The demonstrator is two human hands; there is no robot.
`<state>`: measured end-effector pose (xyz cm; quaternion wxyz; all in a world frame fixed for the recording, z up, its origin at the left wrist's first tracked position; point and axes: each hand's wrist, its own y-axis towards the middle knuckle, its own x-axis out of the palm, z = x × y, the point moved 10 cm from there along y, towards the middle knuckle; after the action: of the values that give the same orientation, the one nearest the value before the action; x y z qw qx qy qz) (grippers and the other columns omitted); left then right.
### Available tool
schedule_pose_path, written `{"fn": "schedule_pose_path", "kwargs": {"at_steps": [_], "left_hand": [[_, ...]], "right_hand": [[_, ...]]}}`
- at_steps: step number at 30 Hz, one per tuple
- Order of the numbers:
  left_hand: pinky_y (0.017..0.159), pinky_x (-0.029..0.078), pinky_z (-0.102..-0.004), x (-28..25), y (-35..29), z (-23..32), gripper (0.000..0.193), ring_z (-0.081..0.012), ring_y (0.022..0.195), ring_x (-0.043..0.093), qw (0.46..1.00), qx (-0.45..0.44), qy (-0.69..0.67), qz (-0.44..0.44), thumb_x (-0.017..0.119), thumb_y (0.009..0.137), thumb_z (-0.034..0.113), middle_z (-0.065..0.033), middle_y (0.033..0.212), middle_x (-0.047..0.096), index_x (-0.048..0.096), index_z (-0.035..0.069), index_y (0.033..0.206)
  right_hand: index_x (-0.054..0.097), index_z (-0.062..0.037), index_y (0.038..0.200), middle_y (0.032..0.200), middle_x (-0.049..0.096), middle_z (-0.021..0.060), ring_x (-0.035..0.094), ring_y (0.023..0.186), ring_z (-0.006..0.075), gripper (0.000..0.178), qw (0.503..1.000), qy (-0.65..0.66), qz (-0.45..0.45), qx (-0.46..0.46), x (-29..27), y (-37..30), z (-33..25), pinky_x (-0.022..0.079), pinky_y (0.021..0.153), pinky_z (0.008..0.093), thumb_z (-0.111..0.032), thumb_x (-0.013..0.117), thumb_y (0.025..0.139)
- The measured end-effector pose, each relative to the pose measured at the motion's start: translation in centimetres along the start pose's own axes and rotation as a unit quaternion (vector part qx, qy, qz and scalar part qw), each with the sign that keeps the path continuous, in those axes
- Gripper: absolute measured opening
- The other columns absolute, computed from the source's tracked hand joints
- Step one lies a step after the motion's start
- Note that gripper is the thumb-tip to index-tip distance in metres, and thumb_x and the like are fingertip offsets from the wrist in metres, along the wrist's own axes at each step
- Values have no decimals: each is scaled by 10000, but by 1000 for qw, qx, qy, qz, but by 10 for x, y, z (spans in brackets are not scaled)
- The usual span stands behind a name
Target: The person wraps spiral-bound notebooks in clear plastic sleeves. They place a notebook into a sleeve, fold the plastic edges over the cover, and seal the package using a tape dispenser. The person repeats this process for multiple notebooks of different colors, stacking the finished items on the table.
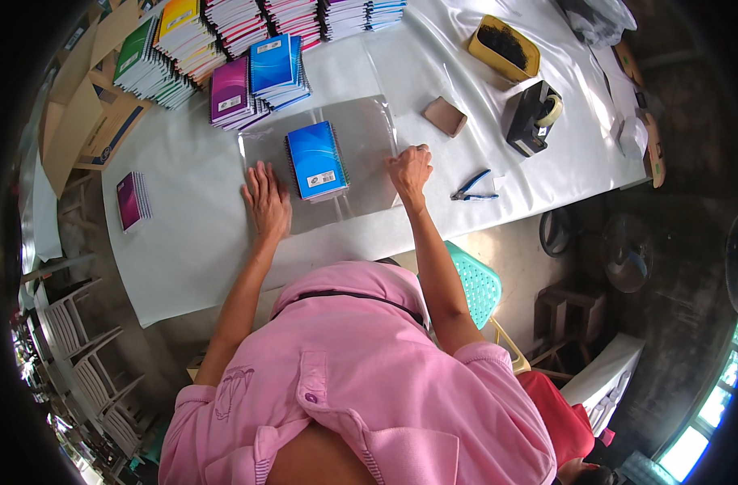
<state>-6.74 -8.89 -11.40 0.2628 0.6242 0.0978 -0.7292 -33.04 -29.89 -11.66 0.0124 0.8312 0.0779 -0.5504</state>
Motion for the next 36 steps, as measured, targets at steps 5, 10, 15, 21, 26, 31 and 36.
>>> {"fn": "schedule_pose_path", "kwargs": {"at_steps": [5, 10, 15, 21, 26, 31, 36], "left_hand": [[1147, 84, -532, 1, 2, -1, 543, -308, 1458, 124, 1000, 1, -8, 10, 410, 993, 317, -86, 1561, 226, 322, 72, 1470], [1148, 83, -526, 3, 1, -2, 548, -303, 1458, 127, 1000, -1, -2, 3, 410, 993, 322, -80, 1562, 224, 315, 79, 1474], [1150, 89, -517, 1, 1, -2, 550, -298, 1457, 134, 1000, -1, 3, 7, 417, 989, 319, -73, 1562, 228, 318, 79, 1474], [1148, 104, -516, 0, 2, -1, 551, -300, 1455, 141, 1000, 1, 6, 12, 421, 986, 318, -74, 1558, 236, 325, 74, 1470], [1145, 109, -518, 0, 2, -1, 549, -309, 1454, 140, 1000, 4, 11, 11, 417, 986, 320, -84, 1553, 242, 328, 70, 1467], [1152, 92, -511, 0, 2, 0, 563, -296, 1458, 132, 1000, 0, 0, 6, 422, 979, 303, -76, 1563, 224, 295, 90, 1485], [1154, 88, -513, 1, 2, -4, 574, -297, 1461, 123, 1000, -9, 4, -23, 443, 969, 278, -84, 1567, 215, 285, 94, 1489]], "right_hand": [[650, -34, 835, 1016, 569, 156, 559, 974, 344, 215, 999, -14, 46, -13, -8, -3, -3, 471, 764, 470, -208, 735, 741], [585, -1, 834, 846, 653, 186, 640, 845, 348, 281, 994, 98, -16, 39, -8, 1, 8, 489, 718, 454, -204, 753, 736], [534, -2, 926, 796, 664, 179, 649, 763, 359, 368, 988, 147, 32, 28, -29, -8, -6, 488, 689, 461, -147, 783, 697], [499, 2, 963, 722, 647, 186, 647, 707, 387, 312, 992, 84, 76, -52, -32, -5, -16, 486, 637, 465, -51, 709, 739], [521, -15, 965, 741, 641, 205, 637, 674, 402, 221, 991, 32, 81, -102, -28, -12, -30, 475, 588, 487, -22, 619, 768], [527, -12, 852, 668, 584, 166, 618, 636, 373, 157, 984, -32, 83, -156, -29, -15, -42, 455, 552, 486, 44, 558, 708], [566, -20, 781, 760, 626, 176, 624, 693, 373, 87, 937, -42, 244, -246, -81, -45, -80, 473, 612, 488, 42, 560, 719]]}}
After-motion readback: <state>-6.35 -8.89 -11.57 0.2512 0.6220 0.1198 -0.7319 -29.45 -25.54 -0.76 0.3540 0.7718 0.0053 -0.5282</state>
